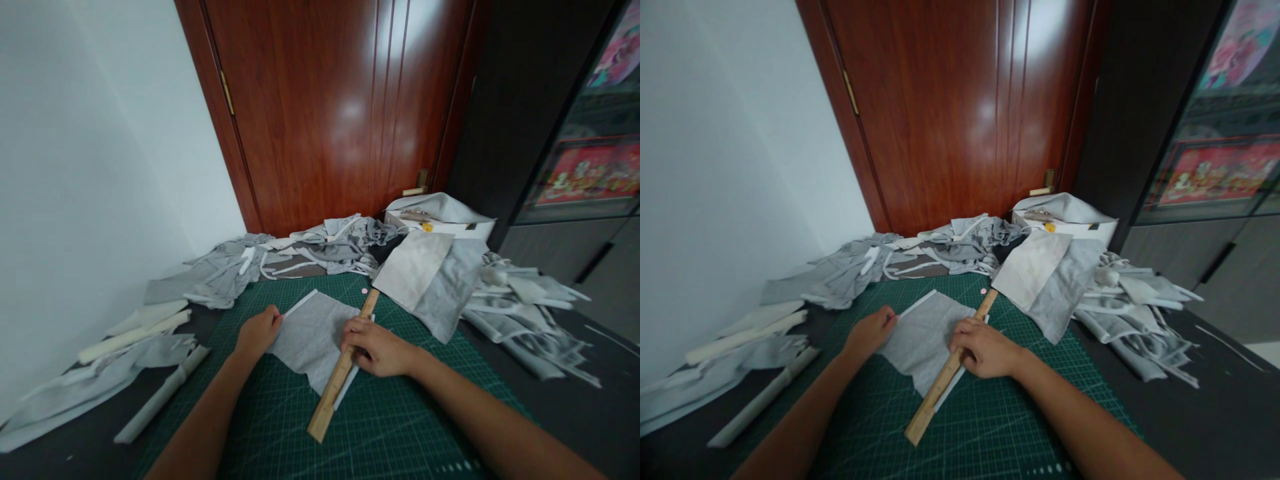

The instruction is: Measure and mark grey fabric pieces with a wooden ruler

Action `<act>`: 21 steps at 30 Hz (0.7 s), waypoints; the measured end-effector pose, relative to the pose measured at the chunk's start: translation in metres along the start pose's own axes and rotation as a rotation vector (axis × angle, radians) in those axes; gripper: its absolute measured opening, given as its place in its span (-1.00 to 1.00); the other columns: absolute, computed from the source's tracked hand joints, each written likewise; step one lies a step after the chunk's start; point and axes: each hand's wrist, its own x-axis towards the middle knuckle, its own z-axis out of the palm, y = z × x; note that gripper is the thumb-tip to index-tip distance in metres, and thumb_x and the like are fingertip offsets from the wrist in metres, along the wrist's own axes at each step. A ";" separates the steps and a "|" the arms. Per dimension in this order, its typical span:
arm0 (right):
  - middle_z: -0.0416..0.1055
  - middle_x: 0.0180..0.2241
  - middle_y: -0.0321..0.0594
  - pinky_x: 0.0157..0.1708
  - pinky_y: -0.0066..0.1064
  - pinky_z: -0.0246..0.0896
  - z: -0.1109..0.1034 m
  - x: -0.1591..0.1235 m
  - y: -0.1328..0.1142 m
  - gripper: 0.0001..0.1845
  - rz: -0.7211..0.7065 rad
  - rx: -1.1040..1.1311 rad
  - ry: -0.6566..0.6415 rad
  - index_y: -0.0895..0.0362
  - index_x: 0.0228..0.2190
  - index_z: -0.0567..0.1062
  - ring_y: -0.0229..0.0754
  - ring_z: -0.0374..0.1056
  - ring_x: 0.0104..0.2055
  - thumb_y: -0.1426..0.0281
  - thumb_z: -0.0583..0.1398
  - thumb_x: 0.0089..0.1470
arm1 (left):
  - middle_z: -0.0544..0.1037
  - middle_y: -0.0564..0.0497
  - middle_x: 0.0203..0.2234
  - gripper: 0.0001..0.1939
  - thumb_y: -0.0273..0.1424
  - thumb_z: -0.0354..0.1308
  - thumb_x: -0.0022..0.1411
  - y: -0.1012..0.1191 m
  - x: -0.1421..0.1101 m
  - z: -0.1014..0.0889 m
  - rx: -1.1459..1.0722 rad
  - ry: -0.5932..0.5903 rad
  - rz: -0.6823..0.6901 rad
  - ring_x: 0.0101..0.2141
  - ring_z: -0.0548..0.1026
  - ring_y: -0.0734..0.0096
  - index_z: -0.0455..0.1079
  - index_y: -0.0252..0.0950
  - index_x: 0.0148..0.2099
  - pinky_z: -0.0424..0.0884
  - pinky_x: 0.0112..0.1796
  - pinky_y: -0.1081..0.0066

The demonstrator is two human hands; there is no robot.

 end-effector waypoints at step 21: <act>0.33 -0.25 -0.20 -0.07 -0.26 0.14 -0.001 -0.004 0.004 -0.68 -0.022 0.040 -0.021 0.14 -0.30 0.42 -0.15 0.24 -0.16 0.63 0.12 -0.17 | 0.53 0.03 -0.37 -0.80 -0.40 -0.11 0.14 -0.025 0.020 0.004 -0.383 0.057 0.032 -0.29 0.48 0.36 0.35 -0.26 -0.33 0.35 -0.25 0.44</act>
